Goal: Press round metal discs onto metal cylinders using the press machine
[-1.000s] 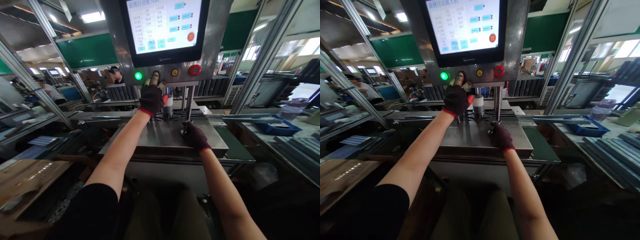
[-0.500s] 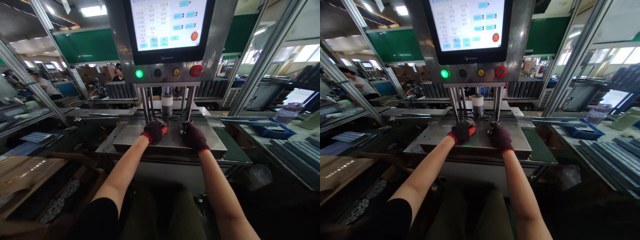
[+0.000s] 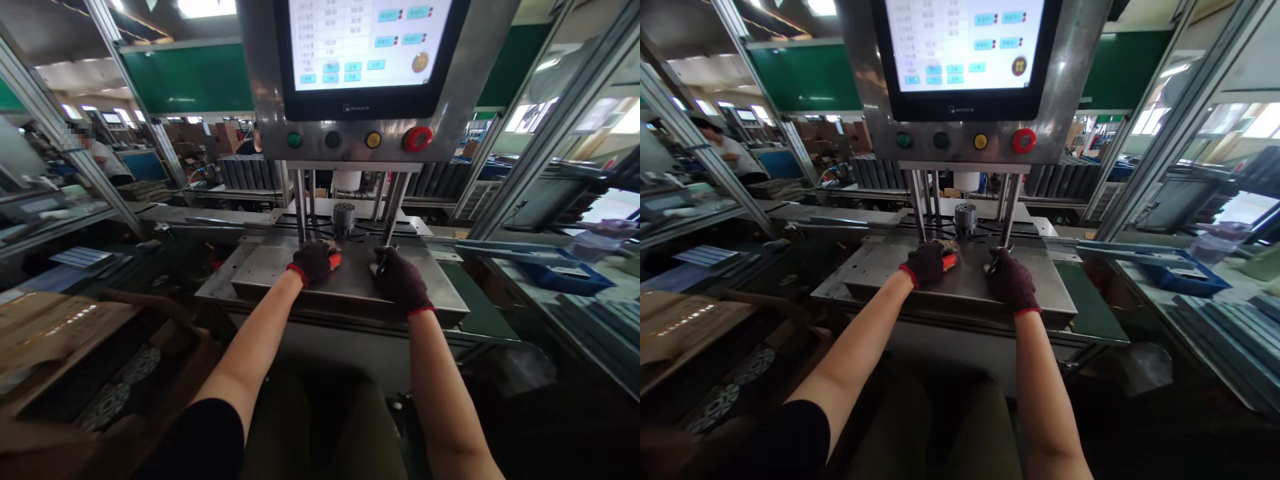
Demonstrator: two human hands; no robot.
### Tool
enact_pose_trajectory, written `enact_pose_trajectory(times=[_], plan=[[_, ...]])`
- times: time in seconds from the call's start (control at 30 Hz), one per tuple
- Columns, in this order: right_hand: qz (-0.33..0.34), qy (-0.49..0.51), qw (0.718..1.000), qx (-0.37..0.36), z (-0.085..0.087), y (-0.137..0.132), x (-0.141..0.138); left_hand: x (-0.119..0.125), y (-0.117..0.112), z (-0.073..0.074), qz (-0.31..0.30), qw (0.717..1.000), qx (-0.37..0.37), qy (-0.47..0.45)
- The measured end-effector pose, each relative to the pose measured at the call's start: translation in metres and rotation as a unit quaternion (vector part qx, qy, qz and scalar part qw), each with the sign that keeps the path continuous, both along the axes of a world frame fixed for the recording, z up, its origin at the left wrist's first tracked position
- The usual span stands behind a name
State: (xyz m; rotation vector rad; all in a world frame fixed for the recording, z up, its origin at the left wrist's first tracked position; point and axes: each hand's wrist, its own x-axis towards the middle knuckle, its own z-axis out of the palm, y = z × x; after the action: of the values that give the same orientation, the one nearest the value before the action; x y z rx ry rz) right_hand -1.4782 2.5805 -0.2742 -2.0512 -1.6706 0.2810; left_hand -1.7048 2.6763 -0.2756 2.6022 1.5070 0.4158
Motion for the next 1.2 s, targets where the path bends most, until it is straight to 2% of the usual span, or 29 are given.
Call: enact_pose_trajectory(times=[0.23,0.7,0.9,1.1,1.2], plan=[[0.015,0.018,0.999,0.032,-0.006,0.003,0.005,-0.001,0.002,-0.004,0.004,1.0,0.01,0.001],[0.005,0.026,0.999,0.032,-0.007,0.002,0.006,-0.002,-0.004,-0.001,0.021,1.0,-0.01,-0.007],[0.003,0.021,1.0,0.019,-0.004,0.0,0.003,-0.003,-0.003,-0.002,0.004,1.0,-0.002,-0.018],[0.004,0.018,0.999,0.029,-0.004,0.0,0.003,-0.001,-0.006,0.003,0.004,1.0,-0.008,0.002],[0.005,0.021,0.999,0.028,-0.006,0.001,0.005,-0.001,-0.009,0.006,0.027,0.999,-0.015,0.017]])
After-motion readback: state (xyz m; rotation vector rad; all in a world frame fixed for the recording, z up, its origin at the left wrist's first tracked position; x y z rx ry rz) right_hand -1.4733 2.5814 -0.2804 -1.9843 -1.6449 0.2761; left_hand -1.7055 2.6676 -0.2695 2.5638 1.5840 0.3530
